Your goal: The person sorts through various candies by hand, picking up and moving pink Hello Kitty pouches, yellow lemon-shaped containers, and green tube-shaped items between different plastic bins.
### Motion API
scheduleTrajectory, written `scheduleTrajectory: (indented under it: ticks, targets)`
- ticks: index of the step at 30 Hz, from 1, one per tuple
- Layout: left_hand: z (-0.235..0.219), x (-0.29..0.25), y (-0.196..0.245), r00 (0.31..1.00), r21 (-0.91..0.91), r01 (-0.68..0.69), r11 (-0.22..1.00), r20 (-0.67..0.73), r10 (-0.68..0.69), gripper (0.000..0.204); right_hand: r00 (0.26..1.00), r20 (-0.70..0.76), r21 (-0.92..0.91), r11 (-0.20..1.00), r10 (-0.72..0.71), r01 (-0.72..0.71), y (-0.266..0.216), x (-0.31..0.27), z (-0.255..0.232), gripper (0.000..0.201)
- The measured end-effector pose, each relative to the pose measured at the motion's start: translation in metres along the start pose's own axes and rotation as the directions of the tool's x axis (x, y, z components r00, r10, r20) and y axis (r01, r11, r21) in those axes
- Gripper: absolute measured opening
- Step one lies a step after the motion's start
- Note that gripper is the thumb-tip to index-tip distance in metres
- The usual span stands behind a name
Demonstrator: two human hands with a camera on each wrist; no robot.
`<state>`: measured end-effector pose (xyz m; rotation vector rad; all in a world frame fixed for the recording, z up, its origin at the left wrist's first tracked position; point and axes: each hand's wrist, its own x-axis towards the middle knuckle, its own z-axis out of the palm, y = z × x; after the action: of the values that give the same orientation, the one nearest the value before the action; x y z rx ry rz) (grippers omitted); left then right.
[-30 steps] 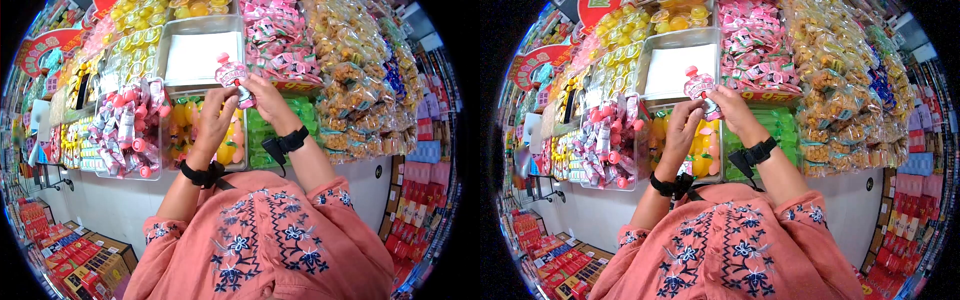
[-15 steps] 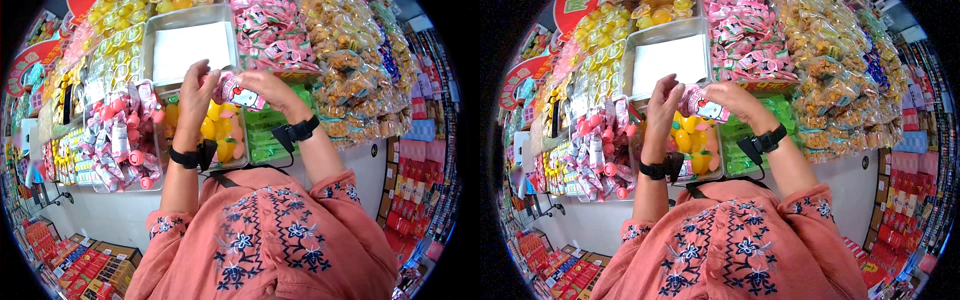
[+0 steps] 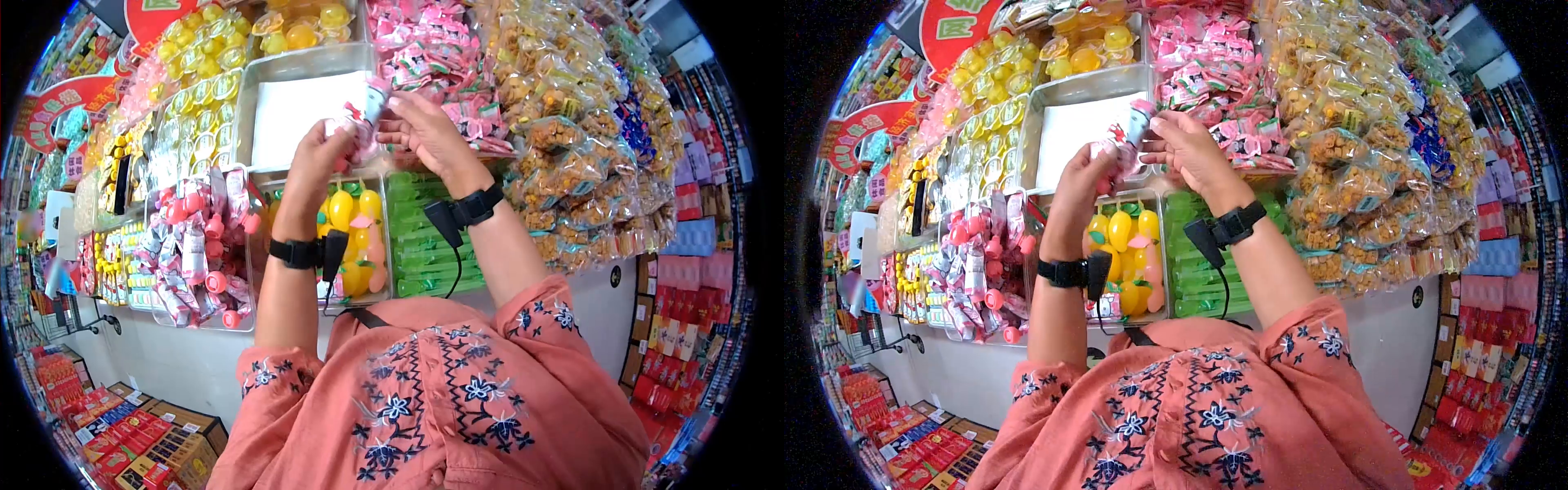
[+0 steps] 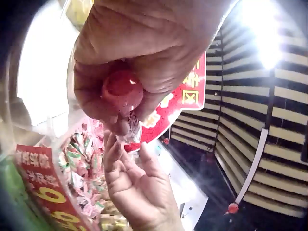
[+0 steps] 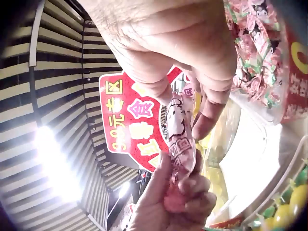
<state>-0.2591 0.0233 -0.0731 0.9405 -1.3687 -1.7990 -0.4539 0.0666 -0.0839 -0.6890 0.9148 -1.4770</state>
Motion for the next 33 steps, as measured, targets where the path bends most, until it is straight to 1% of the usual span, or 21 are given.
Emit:
scheduleTrajectory:
  ticks: [1,3,4,5,8,11,12,13,16,17,20,21,22,23,24,25,26,27,30,32,33]
  targets:
    - [-0.004,0.016,0.001,0.999,0.016,-0.024,1.0,-0.039,0.025,0.025,0.999,-0.004,-0.011,0.999,0.035,-0.035,-0.003,0.001,-0.005,0.04]
    - [-0.008,0.047,-0.001,0.991,0.024,-0.062,0.998,-0.12,0.064,0.027,0.998,-0.033,-0.077,0.995,0.055,-0.057,-0.004,-0.001,-0.008,0.039]
    - [-0.013,0.066,-0.002,0.993,0.031,-0.047,0.998,-0.103,0.05,0.029,0.997,-0.051,-0.111,0.991,0.063,-0.068,-0.004,-0.003,-0.008,0.039]
    - [-0.016,0.083,-0.006,0.992,0.024,0.005,1.0,-0.123,-0.002,0.029,0.99,-0.08,-0.125,0.984,0.12,-0.13,-0.004,-0.008,-0.01,0.038]
    - [-0.019,0.125,-0.016,0.974,0.047,0.158,0.986,-0.174,-0.148,0.029,0.984,-0.079,-0.125,0.978,0.158,-0.167,0.003,-0.021,-0.022,0.036]
    - [-0.033,0.172,-0.052,0.944,0.076,0.286,0.955,-0.196,-0.267,0.029,0.979,-0.076,-0.126,0.972,0.192,-0.2,0.005,-0.028,-0.033,0.036]
    - [-0.031,0.177,-0.052,0.932,0.084,0.323,0.943,-0.198,-0.302,0.029,0.978,-0.071,-0.125,0.971,0.198,-0.206,0.006,-0.029,-0.037,0.037]
    - [-0.027,0.176,-0.056,0.946,0.006,0.261,0.965,-0.203,-0.254,0.024,0.978,-0.081,-0.121,0.973,0.19,-0.199,0.006,-0.03,-0.04,0.037]
    - [-0.03,0.193,-0.071,0.919,-0.091,0.354,0.931,-0.152,-0.365,0.021,0.976,-0.103,-0.136,0.969,0.193,-0.206,0.006,-0.03,-0.045,0.037]
    - [-0.029,0.199,-0.077,0.896,-0.12,0.379,0.918,-0.201,-0.396,0.016,0.974,-0.108,-0.14,0.967,0.198,-0.212,0.007,-0.03,-0.046,0.037]
    - [-0.052,0.225,-0.102,0.892,0.227,0.45,0.863,-0.149,-0.426,0.017,0.968,-0.115,-0.164,0.957,0.221,-0.238,0.012,-0.028,-0.044,0.038]
    - [-0.056,0.227,-0.105,0.931,0.393,0.364,0.845,-0.114,-0.348,0.02,0.966,-0.117,-0.179,0.952,0.232,-0.25,0.014,-0.027,-0.042,0.038]
    - [-0.059,0.229,-0.108,0.961,0.544,0.265,0.796,-0.078,-0.266,0.025,0.963,-0.12,-0.194,0.945,0.243,-0.263,0.016,-0.026,-0.039,0.039]
    - [-0.059,0.231,-0.113,0.949,0.479,0.314,0.82,-0.145,-0.279,0.03,0.957,-0.134,-0.257,0.924,0.257,-0.284,0.016,-0.027,-0.037,0.034]
    - [-0.057,0.229,-0.112,0.931,0.407,0.36,0.839,-0.21,-0.297,0.035,0.961,-0.128,-0.296,0.915,0.246,-0.274,0.018,-0.026,-0.036,0.035]
    - [-0.061,0.231,-0.121,0.954,0.539,0.277,0.796,-0.256,-0.158,0.04,0.964,-0.123,-0.333,0.905,0.237,-0.265,0.021,-0.025,-0.034,0.036]
    - [-0.062,0.23,-0.126,0.961,0.662,0.2,0.722,-0.277,-0.012,0.045,0.967,-0.116,-0.371,0.893,0.228,-0.255,0.024,-0.023,-0.033,0.037]
    - [-0.065,0.233,-0.133,0.952,0.772,0.132,0.622,-0.273,0.137,0.051,0.968,-0.119,-0.414,0.875,0.222,-0.252,0.028,-0.022,-0.033,0.037]
    - [-0.043,0.203,-0.095,0.982,0.927,0.159,0.341,-0.183,0.041,0.06,0.971,-0.101,-0.521,0.82,0.215,-0.236,0.037,-0.016,-0.031,0.04]
    - [-0.033,0.199,-0.085,0.978,0.89,0.207,0.407,-0.199,-0.063,0.059,0.972,-0.061,-0.564,0.796,0.228,-0.222,0.039,-0.015,-0.03,0.04]
    - [-0.032,0.2,-0.086,0.972,0.868,0.233,0.438,-0.202,-0.116,0.059,0.975,-0.054,-0.554,0.806,0.216,-0.209,0.043,-0.014,-0.029,0.04]
